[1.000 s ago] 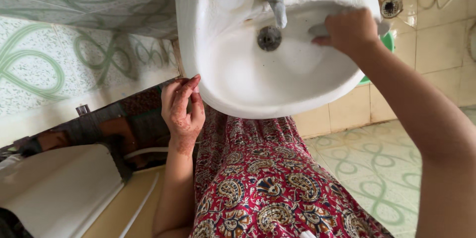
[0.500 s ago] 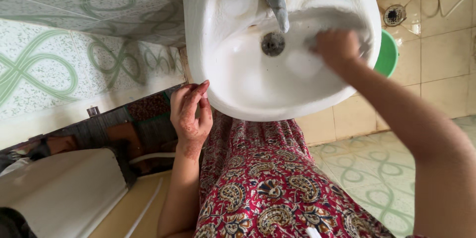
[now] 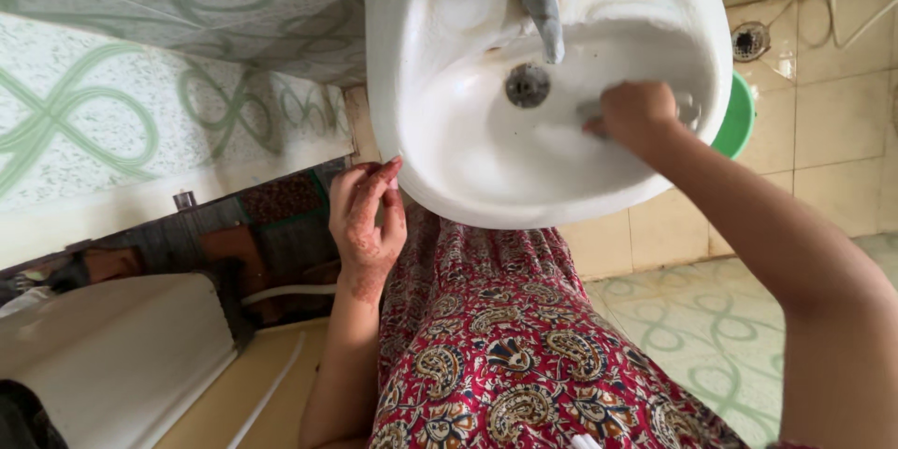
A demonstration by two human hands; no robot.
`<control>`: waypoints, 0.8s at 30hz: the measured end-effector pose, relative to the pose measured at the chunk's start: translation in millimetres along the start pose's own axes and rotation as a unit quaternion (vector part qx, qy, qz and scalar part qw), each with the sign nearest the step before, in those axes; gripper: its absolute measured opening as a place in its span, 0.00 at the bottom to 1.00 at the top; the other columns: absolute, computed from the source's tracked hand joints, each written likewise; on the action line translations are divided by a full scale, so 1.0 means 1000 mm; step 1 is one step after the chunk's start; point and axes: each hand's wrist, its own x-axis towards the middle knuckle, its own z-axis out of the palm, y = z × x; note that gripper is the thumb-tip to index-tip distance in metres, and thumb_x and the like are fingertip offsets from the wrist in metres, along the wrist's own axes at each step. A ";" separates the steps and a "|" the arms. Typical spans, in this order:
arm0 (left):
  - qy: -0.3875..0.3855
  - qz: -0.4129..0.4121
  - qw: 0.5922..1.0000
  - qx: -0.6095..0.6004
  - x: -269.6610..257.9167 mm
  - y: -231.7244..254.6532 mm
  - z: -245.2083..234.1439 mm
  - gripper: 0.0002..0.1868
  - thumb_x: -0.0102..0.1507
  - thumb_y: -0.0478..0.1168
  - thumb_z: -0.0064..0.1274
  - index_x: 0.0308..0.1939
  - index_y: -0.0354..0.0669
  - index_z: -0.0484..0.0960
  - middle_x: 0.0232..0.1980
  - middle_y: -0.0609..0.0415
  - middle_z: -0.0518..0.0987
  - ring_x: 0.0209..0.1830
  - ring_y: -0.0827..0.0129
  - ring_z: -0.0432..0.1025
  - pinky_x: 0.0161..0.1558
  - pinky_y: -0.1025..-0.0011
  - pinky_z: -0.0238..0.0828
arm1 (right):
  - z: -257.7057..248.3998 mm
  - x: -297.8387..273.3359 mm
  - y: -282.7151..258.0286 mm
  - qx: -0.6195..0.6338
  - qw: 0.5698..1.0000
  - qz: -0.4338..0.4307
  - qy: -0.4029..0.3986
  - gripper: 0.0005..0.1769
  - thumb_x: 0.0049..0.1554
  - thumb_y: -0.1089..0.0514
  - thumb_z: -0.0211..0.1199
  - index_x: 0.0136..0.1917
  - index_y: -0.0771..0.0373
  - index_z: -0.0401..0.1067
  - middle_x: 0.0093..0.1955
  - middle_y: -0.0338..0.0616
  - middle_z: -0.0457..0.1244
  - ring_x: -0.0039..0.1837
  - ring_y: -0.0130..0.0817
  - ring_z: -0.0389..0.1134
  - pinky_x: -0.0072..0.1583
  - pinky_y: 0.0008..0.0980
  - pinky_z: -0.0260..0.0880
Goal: The person scrubs a white porcelain sink with a brush and wipes the faucet area with a cloth.
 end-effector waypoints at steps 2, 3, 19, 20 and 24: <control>0.002 0.001 1.000 0.008 -0.001 0.001 -0.003 0.19 0.63 0.21 0.54 0.56 0.39 0.82 0.50 0.49 0.76 0.50 0.58 0.73 0.52 0.64 0.73 | 0.005 0.033 0.015 -0.041 0.985 -0.001 0.166 0.33 0.58 0.28 0.63 0.50 0.61 0.76 0.44 0.47 0.70 0.44 0.43 0.74 0.43 0.43 0.73; 0.002 0.004 1.000 0.010 0.000 -0.002 -0.003 0.18 0.64 0.22 0.55 0.56 0.39 0.82 0.50 0.49 0.76 0.50 0.58 0.73 0.52 0.65 0.73 | 0.009 0.046 0.019 -0.060 0.967 0.000 0.247 0.33 0.60 0.28 0.63 0.52 0.63 0.75 0.43 0.47 0.69 0.41 0.43 0.73 0.41 0.42 0.72; 0.020 -0.007 0.999 0.026 0.006 -0.018 -0.022 0.19 0.63 0.21 0.55 0.55 0.39 0.82 0.51 0.48 0.77 0.51 0.57 0.74 0.53 0.65 0.74 | -0.004 0.091 -0.125 0.285 0.931 -0.153 0.167 0.33 0.55 0.27 0.64 0.51 0.59 0.74 0.43 0.50 0.70 0.44 0.50 0.73 0.49 0.48 0.72; 0.019 -0.009 1.000 0.021 0.005 -0.018 -0.021 0.19 0.63 0.21 0.55 0.55 0.40 0.82 0.51 0.48 0.77 0.51 0.57 0.74 0.53 0.65 0.74 | -0.003 0.079 -0.127 0.303 0.922 -0.188 0.148 0.32 0.55 0.27 0.63 0.51 0.58 0.74 0.45 0.50 0.70 0.45 0.49 0.73 0.50 0.47 0.73; 0.010 -0.019 1.000 0.010 0.013 -0.023 -0.020 0.20 0.62 0.20 0.54 0.56 0.39 0.83 0.50 0.48 0.77 0.50 0.58 0.74 0.51 0.66 0.74 | 0.030 0.035 -0.091 0.199 0.920 -0.259 0.216 0.32 0.46 0.25 0.62 0.47 0.53 0.77 0.41 0.49 0.72 0.44 0.52 0.74 0.47 0.51 0.73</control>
